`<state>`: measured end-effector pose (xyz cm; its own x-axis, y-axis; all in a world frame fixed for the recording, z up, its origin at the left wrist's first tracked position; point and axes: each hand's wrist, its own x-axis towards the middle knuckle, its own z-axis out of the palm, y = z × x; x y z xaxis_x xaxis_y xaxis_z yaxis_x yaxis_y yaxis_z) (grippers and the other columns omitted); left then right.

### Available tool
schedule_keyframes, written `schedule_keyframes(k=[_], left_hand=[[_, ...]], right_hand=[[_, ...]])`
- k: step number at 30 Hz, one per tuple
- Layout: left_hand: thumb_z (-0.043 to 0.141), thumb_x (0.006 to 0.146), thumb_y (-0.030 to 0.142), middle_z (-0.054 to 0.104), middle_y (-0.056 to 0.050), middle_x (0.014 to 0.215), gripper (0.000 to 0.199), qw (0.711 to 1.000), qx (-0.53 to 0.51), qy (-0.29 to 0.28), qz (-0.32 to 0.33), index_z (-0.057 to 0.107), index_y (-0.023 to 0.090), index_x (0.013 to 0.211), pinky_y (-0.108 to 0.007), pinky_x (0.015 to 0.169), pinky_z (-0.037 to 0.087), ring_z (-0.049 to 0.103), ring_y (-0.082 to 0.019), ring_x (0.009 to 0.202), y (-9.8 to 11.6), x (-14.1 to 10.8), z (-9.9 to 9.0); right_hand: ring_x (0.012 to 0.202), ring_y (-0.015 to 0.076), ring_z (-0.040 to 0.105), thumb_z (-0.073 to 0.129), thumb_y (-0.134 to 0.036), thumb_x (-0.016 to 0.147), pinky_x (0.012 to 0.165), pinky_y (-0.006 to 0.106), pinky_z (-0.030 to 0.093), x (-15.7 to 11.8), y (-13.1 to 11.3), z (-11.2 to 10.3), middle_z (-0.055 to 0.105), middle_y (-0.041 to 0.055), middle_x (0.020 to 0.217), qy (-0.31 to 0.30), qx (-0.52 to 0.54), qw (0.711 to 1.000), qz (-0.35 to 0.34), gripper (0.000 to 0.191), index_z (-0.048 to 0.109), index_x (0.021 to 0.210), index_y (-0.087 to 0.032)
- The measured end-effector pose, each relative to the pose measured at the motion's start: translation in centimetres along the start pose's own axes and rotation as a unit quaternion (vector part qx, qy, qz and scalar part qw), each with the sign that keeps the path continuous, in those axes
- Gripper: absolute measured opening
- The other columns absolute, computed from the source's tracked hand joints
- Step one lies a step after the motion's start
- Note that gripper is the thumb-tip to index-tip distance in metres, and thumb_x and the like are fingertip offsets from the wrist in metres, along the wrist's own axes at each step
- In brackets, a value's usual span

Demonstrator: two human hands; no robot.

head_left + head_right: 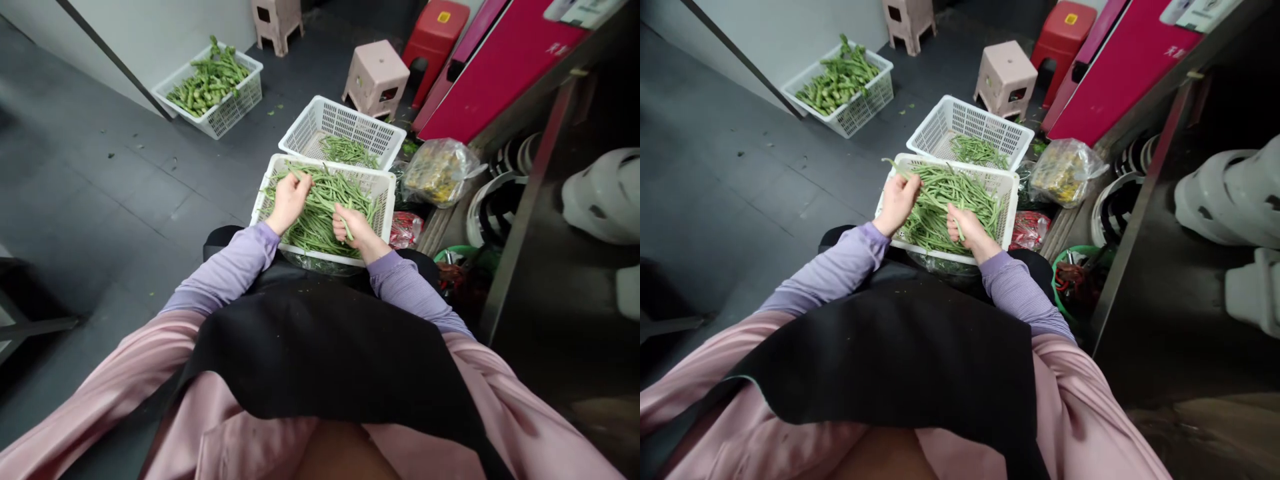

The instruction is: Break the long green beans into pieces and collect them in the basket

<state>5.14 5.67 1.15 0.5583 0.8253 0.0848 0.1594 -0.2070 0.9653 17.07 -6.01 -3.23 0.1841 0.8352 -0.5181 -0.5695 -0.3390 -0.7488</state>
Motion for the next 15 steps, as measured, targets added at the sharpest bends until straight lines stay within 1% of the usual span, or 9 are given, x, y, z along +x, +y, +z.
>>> schedule_keyframes(k=[1,3,5,6,8,10,11,13,15], left_hand=[[0.063,0.094,0.05,0.059,-0.001,0.065,0.034,0.998,0.038,-0.009,0.046,0.061,0.02,0.078,-0.025,0.062,0.047,0.058,-0.013,0.063,0.4,-1.4,0.3],[0.066,0.091,0.045,0.065,-0.003,0.072,0.029,0.985,0.098,-0.079,0.121,0.062,0.019,0.078,-0.027,0.068,0.049,0.062,-0.014,0.069,1.3,-4.1,0.8],[0.068,0.089,0.041,0.067,-0.003,0.073,0.025,0.968,0.117,-0.158,0.154,0.063,0.02,0.078,-0.028,0.07,0.049,0.063,-0.015,0.068,1.9,-6.0,1.2],[0.068,0.088,0.04,0.067,-0.004,0.072,0.023,0.966,0.11,-0.182,0.148,0.064,0.02,0.078,-0.028,0.07,0.049,0.062,-0.015,0.068,2.1,-6.4,1.4],[0.068,0.089,0.04,0.066,-0.003,0.071,0.023,0.975,0.059,-0.196,0.084,0.062,0.02,0.078,-0.027,0.066,0.048,0.061,-0.014,0.065,2.0,-5.9,1.6],[0.069,0.09,0.04,0.063,-0.001,0.067,0.025,0.98,-0.028,-0.195,-0.025,0.06,0.019,0.08,-0.025,0.055,0.043,0.055,-0.011,0.055,1.3,-4.4,1.6],[0.07,0.089,0.039,0.06,0.0,0.064,0.025,0.974,-0.073,-0.198,-0.08,0.059,0.019,0.08,-0.023,0.049,0.038,0.048,-0.009,0.049,0.7,-3.5,1.4],[0.074,0.086,0.035,0.052,0.005,0.057,0.023,0.954,-0.147,-0.204,-0.165,0.057,0.019,0.083,-0.021,0.042,0.024,0.034,-0.006,0.041,-0.5,-1.9,0.9],[0.076,0.085,0.033,0.043,0.009,0.054,0.024,0.94,-0.194,-0.194,-0.201,0.055,0.02,0.085,-0.02,0.04,0.017,0.025,-0.005,0.039,-1.7,-0.8,0.3]], right_hand=[[0.036,0.0055,0.021,0.065,-0.056,0.095,0.033,0.019,0.02,0.4,0.0,-0.1,0.026,-0.0102,0.048,0.045,0.017,0.999,-0.008,0.052,0.034,0.068,-0.024],[0.035,0.006,0.022,0.061,-0.055,0.098,0.033,0.019,0.02,1.3,0.1,-0.2,0.027,-0.0102,0.047,0.129,0.042,0.991,-0.018,0.049,0.036,0.07,-0.024],[0.035,0.0066,0.024,0.061,-0.055,0.099,0.034,0.019,0.022,1.9,0.1,-0.3,0.028,-0.0102,0.047,0.18,0.063,0.981,-0.021,0.047,0.037,0.071,-0.024],[0.036,0.0069,0.026,0.062,-0.054,0.098,0.034,0.019,0.024,2.0,0.1,-0.3,0.029,-0.01,0.046,0.182,0.071,0.981,-0.02,0.046,0.039,0.072,-0.024],[0.038,0.0083,0.035,0.063,-0.053,0.097,0.037,0.019,0.032,1.6,-0.1,-0.1,0.038,-0.0081,0.048,0.13,0.074,0.989,0.001,0.042,0.045,0.075,-0.023],[0.041,0.0098,0.043,0.06,-0.052,0.099,0.039,0.02,0.038,0.7,-0.3,0.2,0.049,-0.0047,0.053,0.04,0.062,0.996,0.057,0.038,0.049,0.079,-0.021],[0.041,0.0096,0.043,0.058,-0.05,0.101,0.039,0.02,0.038,0.2,-0.4,0.4,0.051,-0.0039,0.055,-0.003,0.058,0.994,0.09,0.037,0.051,0.08,-0.021],[0.038,0.0072,0.036,0.053,-0.048,0.104,0.037,0.018,0.033,-0.8,-0.7,0.6,0.047,-0.0057,0.054,-0.058,0.062,0.987,0.137,0.037,0.051,0.08,-0.02],[0.035,0.0053,0.028,0.05,-0.046,0.106,0.036,0.015,0.027,-1.5,-0.8,0.8,0.037,-0.0088,0.05,-0.077,0.074,0.983,0.151,0.037,0.05,0.079,-0.019]])
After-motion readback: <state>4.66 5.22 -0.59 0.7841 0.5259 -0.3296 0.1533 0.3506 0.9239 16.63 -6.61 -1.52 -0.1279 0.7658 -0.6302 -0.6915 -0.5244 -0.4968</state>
